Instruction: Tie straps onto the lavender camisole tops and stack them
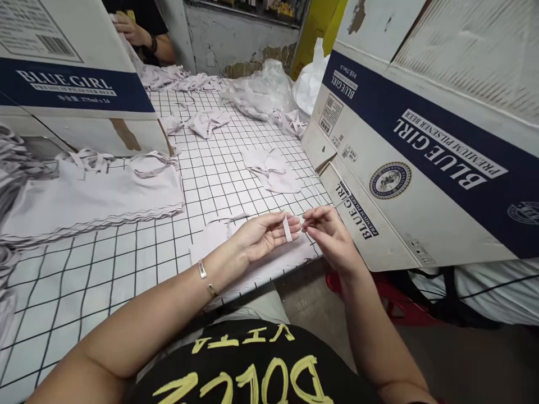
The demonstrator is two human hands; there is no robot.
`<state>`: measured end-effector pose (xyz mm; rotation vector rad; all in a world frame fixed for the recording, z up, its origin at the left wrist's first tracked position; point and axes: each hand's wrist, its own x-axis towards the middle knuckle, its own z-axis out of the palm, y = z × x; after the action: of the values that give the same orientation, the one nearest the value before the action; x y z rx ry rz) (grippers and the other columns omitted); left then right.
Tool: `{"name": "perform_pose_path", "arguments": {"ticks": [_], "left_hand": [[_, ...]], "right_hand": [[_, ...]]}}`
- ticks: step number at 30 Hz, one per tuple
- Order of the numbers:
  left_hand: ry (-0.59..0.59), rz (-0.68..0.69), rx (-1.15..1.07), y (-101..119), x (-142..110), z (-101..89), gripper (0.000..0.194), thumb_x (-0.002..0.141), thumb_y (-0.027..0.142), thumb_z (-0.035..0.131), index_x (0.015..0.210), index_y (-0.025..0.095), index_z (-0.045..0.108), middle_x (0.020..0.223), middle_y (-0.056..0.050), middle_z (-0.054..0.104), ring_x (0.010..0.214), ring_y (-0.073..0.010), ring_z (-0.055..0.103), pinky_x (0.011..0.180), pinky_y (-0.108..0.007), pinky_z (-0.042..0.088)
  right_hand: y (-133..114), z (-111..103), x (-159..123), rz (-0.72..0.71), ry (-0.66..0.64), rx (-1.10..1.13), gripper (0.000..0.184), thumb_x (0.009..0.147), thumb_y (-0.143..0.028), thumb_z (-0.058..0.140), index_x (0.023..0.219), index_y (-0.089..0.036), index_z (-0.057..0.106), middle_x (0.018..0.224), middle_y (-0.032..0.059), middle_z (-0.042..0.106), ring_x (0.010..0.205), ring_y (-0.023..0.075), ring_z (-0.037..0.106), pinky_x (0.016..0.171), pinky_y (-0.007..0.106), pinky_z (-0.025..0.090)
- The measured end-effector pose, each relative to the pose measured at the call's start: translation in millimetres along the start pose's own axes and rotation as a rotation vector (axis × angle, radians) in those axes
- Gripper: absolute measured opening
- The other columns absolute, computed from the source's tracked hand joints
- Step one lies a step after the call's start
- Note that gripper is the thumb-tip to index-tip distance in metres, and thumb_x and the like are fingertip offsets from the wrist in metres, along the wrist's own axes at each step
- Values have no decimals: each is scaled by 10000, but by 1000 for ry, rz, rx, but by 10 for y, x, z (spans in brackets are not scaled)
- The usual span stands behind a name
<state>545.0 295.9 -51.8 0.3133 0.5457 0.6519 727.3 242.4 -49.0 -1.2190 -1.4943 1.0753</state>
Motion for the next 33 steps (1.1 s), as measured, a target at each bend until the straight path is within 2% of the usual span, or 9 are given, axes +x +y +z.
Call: {"name": "perform_pose_path", "arguments": {"ticks": [2, 5, 11, 13, 17, 19, 23, 29, 33], "left_hand": [[18, 27, 7, -50, -3, 43, 129, 896, 55, 515, 850, 64, 635, 855, -108, 695, 791, -140, 694, 915, -327, 547], [55, 35, 70, -56, 7, 86, 110, 873, 18, 528, 834, 66, 619, 896, -123, 695, 823, -156, 698, 885, -324, 563], [126, 61, 81, 107, 92, 82, 104, 864, 8, 530, 836, 64, 612, 977, -152, 684, 992, -211, 676, 979, -373, 526], [133, 58, 66, 134, 126, 73, 117, 869, 2, 513, 839, 55, 613, 966, -160, 680, 1005, -216, 672, 1002, -386, 510], [42, 51, 54, 136, 165, 80, 108, 884, 29, 512, 841, 41, 611, 961, -180, 675, 986, -225, 678, 990, -392, 518], [41, 67, 54, 144, 167, 100, 105, 880, 21, 516, 836, 42, 608, 951, -171, 676, 969, -216, 683, 979, -376, 527], [152, 66, 66, 200, 169, 131, 114, 865, -6, 514, 835, 42, 613, 929, -156, 676, 962, -205, 681, 977, -373, 527], [152, 124, 76, 260, 280, 82, 113, 860, -2, 517, 839, 53, 613, 891, -129, 679, 911, -190, 684, 959, -362, 532], [172, 165, 126, 326, 403, -17, 97, 867, 19, 518, 852, 89, 584, 901, -108, 676, 887, -172, 678, 916, -337, 534]], "right_hand": [[153, 75, 8, 127, -25, 151, 296, 851, -412, 631, 1098, -271, 549, 1059, 55, 598, 1031, 195, 572, 921, 362, 482], [251, 92, 82, 228, -218, 282, 358, 813, -410, 684, 1107, -228, 591, 988, 49, 646, 982, 183, 605, 885, 326, 489], [323, -47, 58, 389, -551, 225, 200, 775, -324, 734, 848, -144, 683, 772, 27, 653, 706, 129, 605, 704, 269, 495], [362, -22, 69, 338, -480, 224, 224, 800, -331, 709, 952, -172, 665, 896, 39, 657, 799, 137, 608, 732, 264, 496], [430, 93, 215, 140, -151, 299, 421, 786, -332, 723, 1170, -269, 564, 1120, 37, 633, 1016, 159, 592, 884, 299, 488], [446, 121, 293, 137, -215, 310, 411, 754, -316, 755, 1130, -248, 604, 1026, 35, 673, 974, 168, 618, 908, 329, 486], [438, 74, 327, 232, -359, 240, 215, 778, -339, 731, 909, -169, 714, 733, 16, 673, 707, 143, 629, 743, 309, 521], [383, -52, 249, 392, -609, 181, 232, 760, -335, 750, 870, -130, 739, 803, 45, 705, 749, 137, 646, 752, 281, 518], [386, -89, 247, 465, -652, 206, 215, 724, -292, 780, 847, -129, 714, 806, 28, 692, 672, 100, 614, 636, 221, 507]]}}
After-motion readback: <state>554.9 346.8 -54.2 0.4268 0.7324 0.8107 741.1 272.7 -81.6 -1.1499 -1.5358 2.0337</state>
